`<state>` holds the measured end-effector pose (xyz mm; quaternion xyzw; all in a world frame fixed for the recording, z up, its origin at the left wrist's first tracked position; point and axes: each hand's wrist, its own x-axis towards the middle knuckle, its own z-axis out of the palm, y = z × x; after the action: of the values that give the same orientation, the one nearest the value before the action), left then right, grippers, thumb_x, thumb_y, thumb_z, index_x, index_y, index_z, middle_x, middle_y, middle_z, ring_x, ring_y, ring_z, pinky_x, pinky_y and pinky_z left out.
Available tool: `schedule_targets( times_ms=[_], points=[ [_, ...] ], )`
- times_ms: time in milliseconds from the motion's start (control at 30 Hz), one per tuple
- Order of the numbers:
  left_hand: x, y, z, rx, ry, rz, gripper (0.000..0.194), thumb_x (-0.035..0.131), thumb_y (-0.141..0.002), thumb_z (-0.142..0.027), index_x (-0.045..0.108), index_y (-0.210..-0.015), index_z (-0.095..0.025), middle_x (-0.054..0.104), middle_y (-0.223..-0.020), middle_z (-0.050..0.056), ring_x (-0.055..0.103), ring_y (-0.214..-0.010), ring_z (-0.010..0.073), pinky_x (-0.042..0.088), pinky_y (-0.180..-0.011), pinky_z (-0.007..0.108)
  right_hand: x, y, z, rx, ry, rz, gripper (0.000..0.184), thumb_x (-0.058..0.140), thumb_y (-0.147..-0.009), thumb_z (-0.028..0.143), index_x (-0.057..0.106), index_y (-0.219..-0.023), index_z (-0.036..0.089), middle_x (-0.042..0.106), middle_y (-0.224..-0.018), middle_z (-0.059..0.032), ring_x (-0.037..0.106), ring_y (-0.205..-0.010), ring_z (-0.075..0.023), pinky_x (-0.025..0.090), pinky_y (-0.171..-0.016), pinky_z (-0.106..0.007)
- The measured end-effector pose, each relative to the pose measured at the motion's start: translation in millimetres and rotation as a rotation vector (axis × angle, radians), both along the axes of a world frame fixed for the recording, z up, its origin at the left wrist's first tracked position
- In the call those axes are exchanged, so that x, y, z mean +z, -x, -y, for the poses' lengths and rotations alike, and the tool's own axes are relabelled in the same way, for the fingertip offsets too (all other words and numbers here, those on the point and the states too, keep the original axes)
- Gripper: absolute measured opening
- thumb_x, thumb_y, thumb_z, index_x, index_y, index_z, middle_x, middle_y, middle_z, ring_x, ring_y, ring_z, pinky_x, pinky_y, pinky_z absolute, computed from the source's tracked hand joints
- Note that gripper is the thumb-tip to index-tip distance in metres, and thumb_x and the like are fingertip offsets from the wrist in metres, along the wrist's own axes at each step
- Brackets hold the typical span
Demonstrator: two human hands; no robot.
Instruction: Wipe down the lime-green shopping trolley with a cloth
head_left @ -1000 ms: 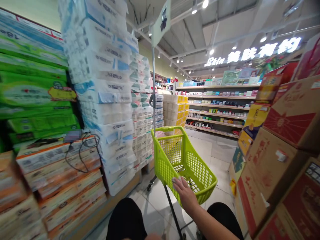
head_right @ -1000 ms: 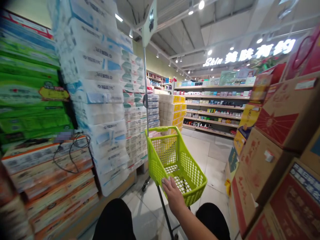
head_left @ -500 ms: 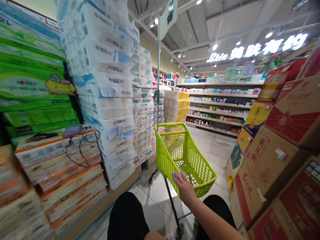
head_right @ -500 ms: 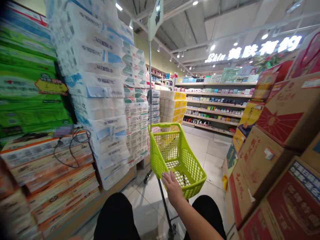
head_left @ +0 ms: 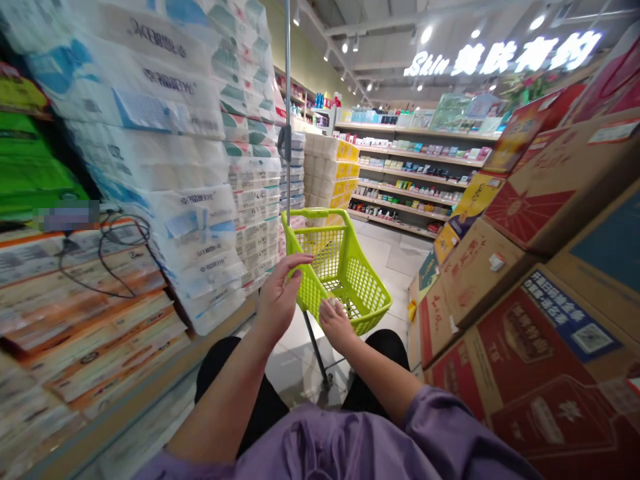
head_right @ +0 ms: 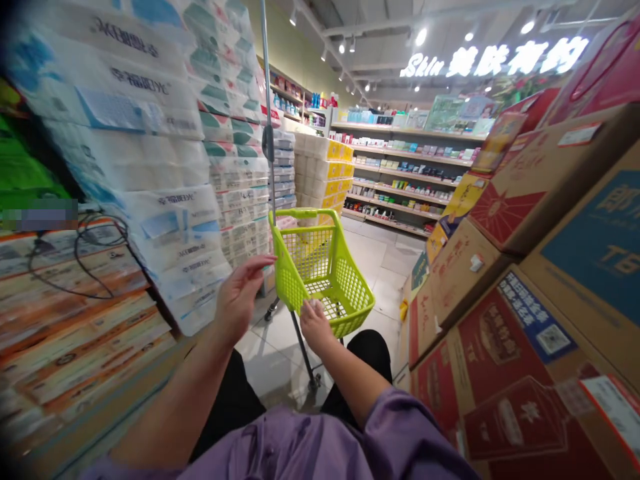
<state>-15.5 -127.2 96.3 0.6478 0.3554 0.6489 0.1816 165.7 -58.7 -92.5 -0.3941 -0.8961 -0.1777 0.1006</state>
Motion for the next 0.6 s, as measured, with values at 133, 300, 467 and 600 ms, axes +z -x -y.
schedule_targets(
  times_ms=[133, 300, 467, 600],
  points=[
    [-63.5, -20, -42, 0.167, 0.163, -0.475, 0.051, 0.033, -0.085, -0.008, 0.048, -0.133, -0.019, 0.052, -0.137, 0.008, 0.045, -0.129, 0.0193, 0.034, -0.111, 0.041, -7.9, 8, -3, -0.013, 0.015, 0.023, 0.038, 0.043, -0.089, 0.010, 0.057, -0.123, 0.000, 0.050, -0.136, -0.0243, 0.036, -0.135, -0.0308, 0.025, -0.114, -0.050],
    [-130.4, -34, -72, 0.121, 0.299, -1.087, 0.076, 0.036, -0.076, 0.002, 0.029, -0.146, -0.026, 0.024, -0.156, 0.003, 0.017, -0.144, 0.0258, 0.026, -0.113, 0.048, -26.8, 19, -8, 0.028, 0.135, 0.112, 0.036, 0.044, -0.087, 0.008, 0.063, -0.117, 0.004, 0.063, -0.119, -0.0224, 0.055, -0.118, -0.0294, 0.034, -0.109, -0.046],
    [-183.5, -22, -58, 0.167, 0.278, -1.242, 0.081, 0.038, -0.076, 0.001, 0.017, -0.149, -0.027, 0.021, -0.156, 0.006, 0.015, -0.145, 0.0266, 0.020, -0.114, 0.050, -46.1, 17, -1, -0.006, 0.164, 0.169, 0.031, 0.050, -0.081, 0.005, 0.068, -0.106, 0.001, 0.063, -0.116, -0.0264, 0.055, -0.116, -0.0345, 0.036, -0.105, -0.052],
    [-213.8, -19, -40, 0.153, 0.278, -1.301, 0.086, 0.040, -0.075, 0.000, 0.010, -0.150, -0.028, 0.018, -0.157, 0.006, 0.015, -0.144, 0.0265, 0.020, -0.115, 0.050, -53.3, 11, 8, 0.014, 0.173, 0.186, 0.032, 0.050, -0.083, 0.008, 0.068, -0.109, 0.004, 0.065, -0.115, -0.0239, 0.055, -0.116, -0.0328, 0.035, -0.105, -0.053]
  ],
)
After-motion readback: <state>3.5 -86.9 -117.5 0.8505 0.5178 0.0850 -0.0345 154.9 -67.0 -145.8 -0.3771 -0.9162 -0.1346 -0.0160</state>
